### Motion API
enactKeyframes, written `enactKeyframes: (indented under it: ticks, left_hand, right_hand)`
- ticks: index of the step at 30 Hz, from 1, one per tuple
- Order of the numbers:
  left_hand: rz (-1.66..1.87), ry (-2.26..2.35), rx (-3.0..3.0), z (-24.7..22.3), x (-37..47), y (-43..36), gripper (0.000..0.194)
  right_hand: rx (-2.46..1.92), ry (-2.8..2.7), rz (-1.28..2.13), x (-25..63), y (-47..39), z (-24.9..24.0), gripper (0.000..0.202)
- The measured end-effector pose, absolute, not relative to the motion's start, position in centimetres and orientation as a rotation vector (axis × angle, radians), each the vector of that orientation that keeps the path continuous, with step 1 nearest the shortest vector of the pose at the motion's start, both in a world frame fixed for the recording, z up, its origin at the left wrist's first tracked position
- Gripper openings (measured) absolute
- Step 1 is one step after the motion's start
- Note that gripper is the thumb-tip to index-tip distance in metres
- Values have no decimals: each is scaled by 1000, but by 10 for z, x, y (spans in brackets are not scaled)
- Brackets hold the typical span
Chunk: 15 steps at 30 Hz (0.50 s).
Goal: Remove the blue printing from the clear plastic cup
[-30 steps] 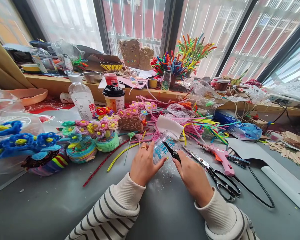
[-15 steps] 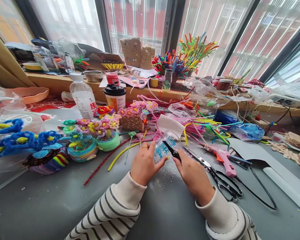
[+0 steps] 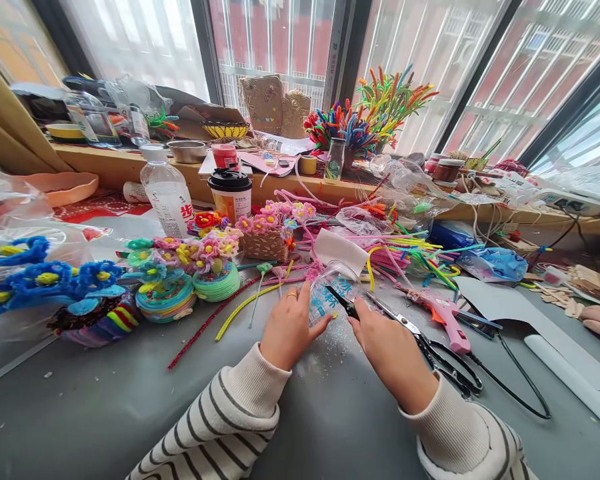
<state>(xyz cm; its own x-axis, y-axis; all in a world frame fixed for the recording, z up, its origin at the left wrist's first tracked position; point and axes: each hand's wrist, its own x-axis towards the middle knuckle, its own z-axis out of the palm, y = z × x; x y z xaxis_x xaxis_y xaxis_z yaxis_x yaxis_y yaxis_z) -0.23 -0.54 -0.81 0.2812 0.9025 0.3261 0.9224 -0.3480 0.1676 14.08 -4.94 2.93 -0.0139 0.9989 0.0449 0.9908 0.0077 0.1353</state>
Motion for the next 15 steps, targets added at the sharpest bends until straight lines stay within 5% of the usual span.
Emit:
enactKeyframes:
  ticks: [15]
  left_hand:
    - [-601,-1678,-2449,-11,-1,-7,65]
  right_hand:
    - [2156,2189,182,137,-47,29,18]
